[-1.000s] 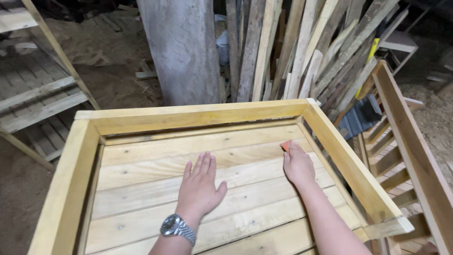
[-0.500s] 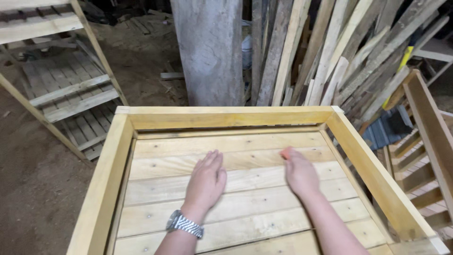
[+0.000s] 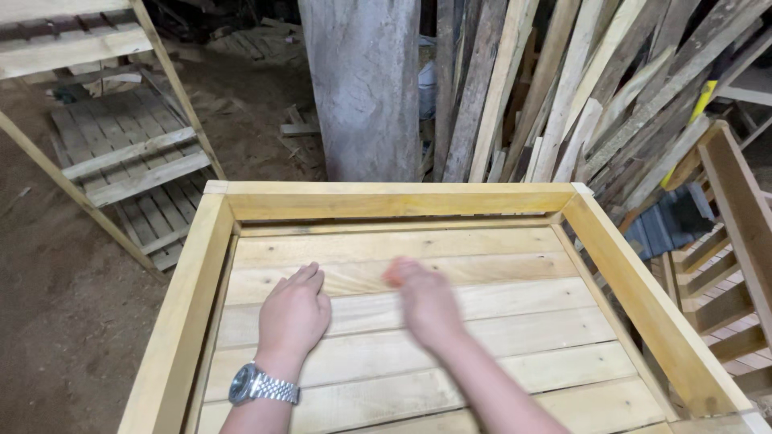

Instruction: The person sands the surface and edges of a wooden tray-like furniture frame by hand using a piece of sandpaper. Midway, they tear a fresh sheet of sandpaper from a paper backing and continue sanding the tabletop and rails.

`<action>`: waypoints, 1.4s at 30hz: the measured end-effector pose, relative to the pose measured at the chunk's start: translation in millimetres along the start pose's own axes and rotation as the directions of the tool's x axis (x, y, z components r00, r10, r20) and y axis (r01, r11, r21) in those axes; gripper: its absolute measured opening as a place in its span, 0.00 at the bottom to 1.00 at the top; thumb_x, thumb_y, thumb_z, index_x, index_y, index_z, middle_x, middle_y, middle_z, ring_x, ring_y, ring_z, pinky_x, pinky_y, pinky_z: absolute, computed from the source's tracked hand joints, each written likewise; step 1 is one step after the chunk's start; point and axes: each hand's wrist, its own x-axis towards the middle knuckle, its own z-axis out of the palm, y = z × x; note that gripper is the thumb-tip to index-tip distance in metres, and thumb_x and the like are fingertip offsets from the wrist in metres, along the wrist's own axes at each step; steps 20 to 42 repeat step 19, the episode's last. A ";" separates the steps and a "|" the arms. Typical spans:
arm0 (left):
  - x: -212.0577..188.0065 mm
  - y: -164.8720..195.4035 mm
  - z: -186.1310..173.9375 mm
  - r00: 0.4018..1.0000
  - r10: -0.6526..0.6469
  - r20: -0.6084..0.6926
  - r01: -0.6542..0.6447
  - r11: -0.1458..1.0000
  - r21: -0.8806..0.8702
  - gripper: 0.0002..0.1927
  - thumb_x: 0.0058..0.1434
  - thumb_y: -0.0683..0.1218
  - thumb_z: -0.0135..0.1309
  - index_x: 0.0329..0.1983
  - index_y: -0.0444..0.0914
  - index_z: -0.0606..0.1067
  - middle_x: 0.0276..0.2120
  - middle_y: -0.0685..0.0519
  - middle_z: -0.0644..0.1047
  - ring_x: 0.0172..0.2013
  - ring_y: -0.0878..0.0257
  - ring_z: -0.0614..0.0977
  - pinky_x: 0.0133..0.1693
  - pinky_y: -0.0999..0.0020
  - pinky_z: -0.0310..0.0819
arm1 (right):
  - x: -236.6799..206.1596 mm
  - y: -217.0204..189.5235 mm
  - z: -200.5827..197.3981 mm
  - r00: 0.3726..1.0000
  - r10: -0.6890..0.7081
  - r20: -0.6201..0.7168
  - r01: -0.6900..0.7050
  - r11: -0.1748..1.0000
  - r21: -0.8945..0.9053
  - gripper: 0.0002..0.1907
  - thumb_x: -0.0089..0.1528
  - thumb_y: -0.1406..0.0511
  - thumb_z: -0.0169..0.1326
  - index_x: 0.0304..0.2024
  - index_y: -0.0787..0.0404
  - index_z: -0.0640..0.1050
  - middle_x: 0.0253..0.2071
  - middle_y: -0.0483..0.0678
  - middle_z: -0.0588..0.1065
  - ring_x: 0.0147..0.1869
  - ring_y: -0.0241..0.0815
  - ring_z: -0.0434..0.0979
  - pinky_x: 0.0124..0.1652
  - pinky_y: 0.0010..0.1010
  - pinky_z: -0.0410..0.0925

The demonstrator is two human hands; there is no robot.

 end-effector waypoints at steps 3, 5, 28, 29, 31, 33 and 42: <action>0.3 -0.4 6.6 1.000 -0.026 -0.003 0.026 0.999 -0.019 0.20 0.58 0.45 0.49 0.51 0.36 0.80 0.60 0.48 0.76 0.61 0.56 0.75 0.63 0.56 0.64 | 0.7 41.8 -60.3 0.935 -0.289 -0.206 0.184 0.891 -0.415 0.16 0.63 0.64 0.46 0.49 0.62 0.80 0.54 0.57 0.79 0.58 0.55 0.78 0.55 0.45 0.70; 1.9 0.4 9.5 1.000 -0.030 0.004 0.030 0.999 -0.023 0.20 0.57 0.45 0.49 0.51 0.35 0.80 0.61 0.47 0.75 0.62 0.56 0.74 0.64 0.54 0.63 | 1.7 43.9 -65.8 0.938 -0.224 -0.266 0.067 0.867 -0.494 0.18 0.62 0.63 0.47 0.49 0.65 0.79 0.49 0.61 0.78 0.51 0.61 0.78 0.47 0.50 0.69; 6.4 -6.0 12.4 0.995 -0.081 0.055 0.084 0.995 -0.051 0.21 0.60 0.46 0.46 0.54 0.38 0.79 0.63 0.50 0.74 0.63 0.57 0.73 0.66 0.56 0.61 | -13.2 -29.2 -12.9 0.996 -0.027 0.085 0.033 0.997 -0.063 0.19 0.68 0.63 0.39 0.47 0.58 0.82 0.54 0.55 0.81 0.61 0.49 0.78 0.64 0.36 0.68; 6.4 -6.0 12.4 0.995 -0.081 0.055 0.084 0.995 -0.051 0.21 0.60 0.46 0.46 0.54 0.38 0.79 0.63 0.50 0.74 0.63 0.57 0.73 0.66 0.56 0.61 | -13.2 -29.2 -12.9 0.996 -0.027 0.085 0.033 0.997 -0.063 0.19 0.68 0.63 0.39 0.47 0.58 0.82 0.54 0.55 0.81 0.61 0.49 0.78 0.64 0.36 0.68; 6.4 -6.0 12.4 0.995 -0.081 0.055 0.084 0.995 -0.051 0.21 0.60 0.46 0.46 0.54 0.38 0.79 0.63 0.50 0.74 0.63 0.57 0.73 0.66 0.56 0.61 | -13.2 -29.2 -12.9 0.996 -0.027 0.085 0.033 0.997 -0.063 0.19 0.68 0.63 0.39 0.47 0.58 0.82 0.54 0.55 0.81 0.61 0.49 0.78 0.64 0.36 0.68; 6.4 -6.0 12.4 0.995 -0.081 0.055 0.084 0.995 -0.051 0.21 0.60 0.46 0.46 0.54 0.38 0.79 0.63 0.50 0.74 0.63 0.57 0.73 0.66 0.56 0.61 | -13.2 -29.2 -12.9 0.996 -0.027 0.085 0.033 0.997 -0.063 0.19 0.68 0.63 0.39 0.47 0.58 0.82 0.54 0.55 0.81 0.61 0.49 0.78 0.64 0.36 0.68; 6.4 -6.0 12.4 0.995 -0.081 0.055 0.084 0.995 -0.051 0.21 0.60 0.46 0.46 0.54 0.38 0.79 0.63 0.50 0.74 0.63 0.57 0.73 0.66 0.56 0.61 | -13.2 -29.2 -12.9 0.996 -0.027 0.085 0.033 0.997 -0.063 0.19 0.68 0.63 0.39 0.47 0.58 0.82 0.54 0.55 0.81 0.61 0.49 0.78 0.64 0.36 0.68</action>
